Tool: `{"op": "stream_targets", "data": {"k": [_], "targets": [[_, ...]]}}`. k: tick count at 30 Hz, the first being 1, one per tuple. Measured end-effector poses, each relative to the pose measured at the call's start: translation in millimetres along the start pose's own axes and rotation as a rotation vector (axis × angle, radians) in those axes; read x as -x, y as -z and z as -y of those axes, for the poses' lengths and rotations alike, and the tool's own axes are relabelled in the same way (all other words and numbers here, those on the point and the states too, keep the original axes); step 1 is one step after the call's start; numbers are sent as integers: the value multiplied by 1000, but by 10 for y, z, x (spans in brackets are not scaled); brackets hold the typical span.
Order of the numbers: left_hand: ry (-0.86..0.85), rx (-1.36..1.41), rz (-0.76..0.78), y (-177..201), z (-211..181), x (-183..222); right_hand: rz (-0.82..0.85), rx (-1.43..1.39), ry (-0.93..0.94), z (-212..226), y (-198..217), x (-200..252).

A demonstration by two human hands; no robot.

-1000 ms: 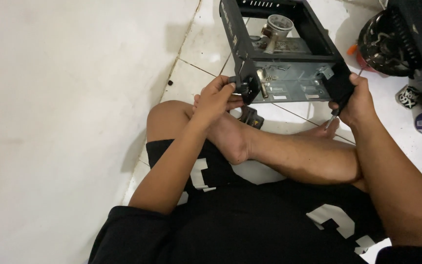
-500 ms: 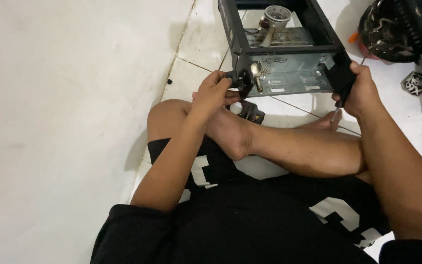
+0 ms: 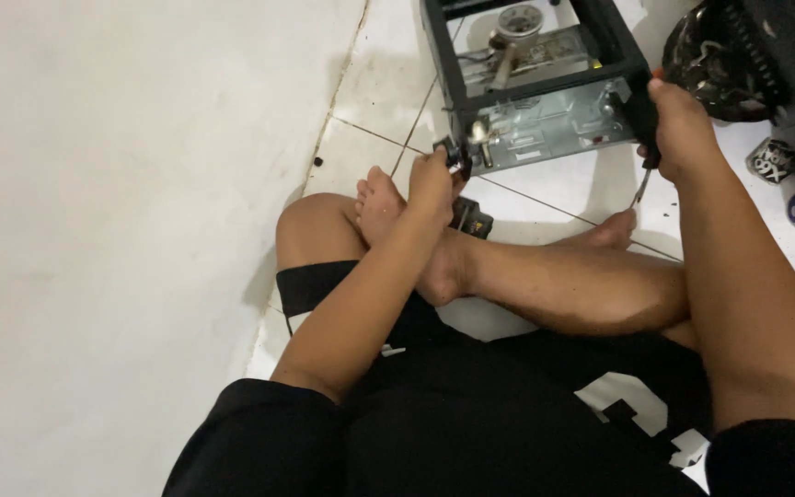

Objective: Assembling the casing and internal components of a portable gas stove on the floor.

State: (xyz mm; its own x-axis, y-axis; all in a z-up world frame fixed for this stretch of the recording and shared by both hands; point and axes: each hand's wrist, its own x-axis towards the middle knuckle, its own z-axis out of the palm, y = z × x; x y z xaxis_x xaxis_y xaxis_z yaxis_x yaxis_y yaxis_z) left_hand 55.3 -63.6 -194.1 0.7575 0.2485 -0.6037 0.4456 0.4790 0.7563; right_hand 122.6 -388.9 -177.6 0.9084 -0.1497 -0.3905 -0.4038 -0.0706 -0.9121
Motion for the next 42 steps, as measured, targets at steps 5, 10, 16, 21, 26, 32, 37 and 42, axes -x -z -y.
{"op": "stream_targets", "data": {"k": [5,10,16,21,26,32,37,42], "targets": [[46,45,-60,-65,211,-31,20,111,136,-12,13,-204],[-8,112,-16,-109,73,413,36,-6,68,-39,-5,-318],[72,334,19,-66,110,879,4,138,108,-88,-157,-364],[-82,507,259,51,92,1175,6,488,315,-94,-330,-387],[-83,352,247,-171,-92,1541,84,696,311,-489,-488,-537],[-96,301,363,-287,-14,1710,298,992,370,-667,-615,-487],[-122,228,415,-389,-82,1752,338,950,342,-916,-612,-573],[-190,161,433,-543,-221,1756,325,987,311,-730,-654,-447]]}}
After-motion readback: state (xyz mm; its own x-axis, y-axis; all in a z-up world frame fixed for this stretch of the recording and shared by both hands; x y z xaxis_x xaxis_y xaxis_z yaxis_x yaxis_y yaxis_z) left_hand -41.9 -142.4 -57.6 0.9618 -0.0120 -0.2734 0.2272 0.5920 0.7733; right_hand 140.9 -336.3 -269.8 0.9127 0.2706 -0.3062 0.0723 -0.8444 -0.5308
